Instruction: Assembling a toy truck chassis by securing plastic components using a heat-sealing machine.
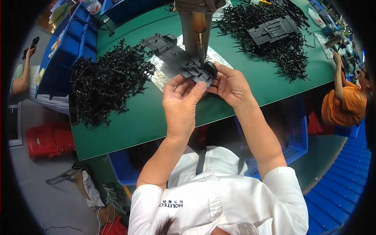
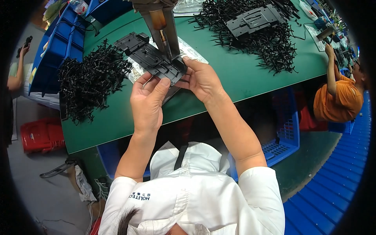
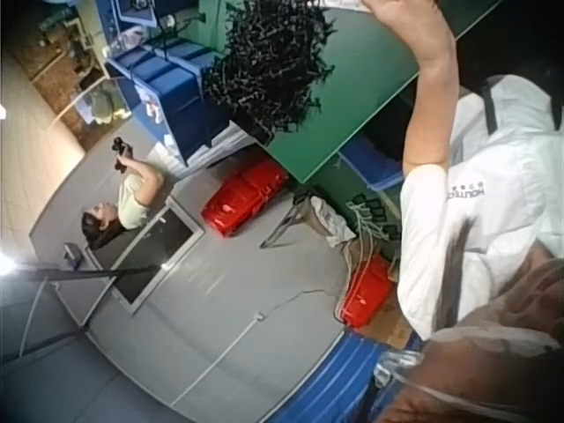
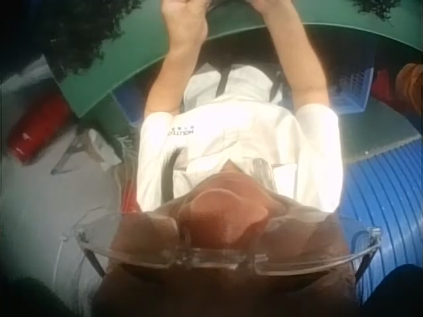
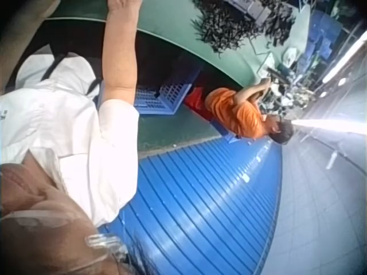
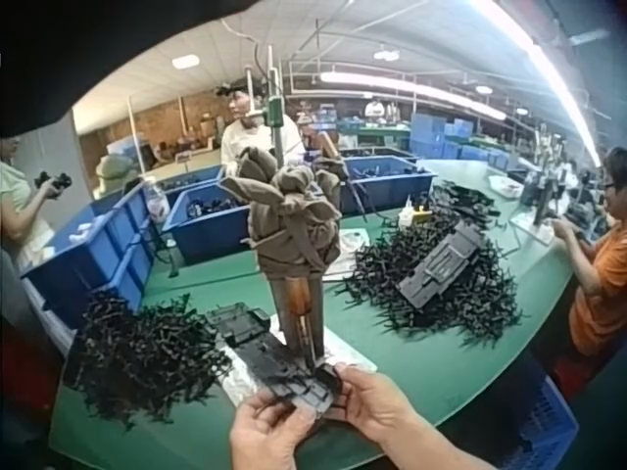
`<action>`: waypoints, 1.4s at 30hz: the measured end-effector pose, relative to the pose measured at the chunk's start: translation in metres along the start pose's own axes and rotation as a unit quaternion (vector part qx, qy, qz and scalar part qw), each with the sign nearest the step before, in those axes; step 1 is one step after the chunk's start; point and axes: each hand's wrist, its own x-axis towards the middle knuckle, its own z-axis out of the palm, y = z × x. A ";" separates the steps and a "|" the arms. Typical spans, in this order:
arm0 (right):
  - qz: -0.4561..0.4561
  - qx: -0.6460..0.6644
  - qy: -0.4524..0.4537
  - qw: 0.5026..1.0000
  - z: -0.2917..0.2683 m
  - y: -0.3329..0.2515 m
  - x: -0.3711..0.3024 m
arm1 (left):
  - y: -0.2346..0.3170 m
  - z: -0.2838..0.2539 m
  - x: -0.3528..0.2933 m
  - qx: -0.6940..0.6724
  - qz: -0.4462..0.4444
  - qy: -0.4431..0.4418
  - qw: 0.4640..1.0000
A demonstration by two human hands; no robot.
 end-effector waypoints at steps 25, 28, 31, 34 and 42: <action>-0.040 -0.062 -0.040 0.996 0.004 0.036 -0.045 | 0.012 -0.045 -0.044 -0.003 -0.047 -0.007 0.999; -0.057 -0.071 -0.041 0.995 0.003 0.048 -0.052 | 0.014 -0.055 -0.053 -0.018 -0.058 -0.010 0.998; -0.073 -0.084 -0.054 0.992 0.007 0.056 -0.058 | 0.016 -0.067 -0.059 -0.027 -0.062 -0.018 0.998; -0.092 -0.101 -0.066 0.988 0.009 0.062 -0.062 | 0.017 -0.074 -0.066 -0.008 -0.062 -0.025 0.998; -0.110 -0.086 -0.074 0.987 0.010 0.074 -0.067 | 0.018 -0.078 -0.074 -0.021 -0.068 -0.021 0.997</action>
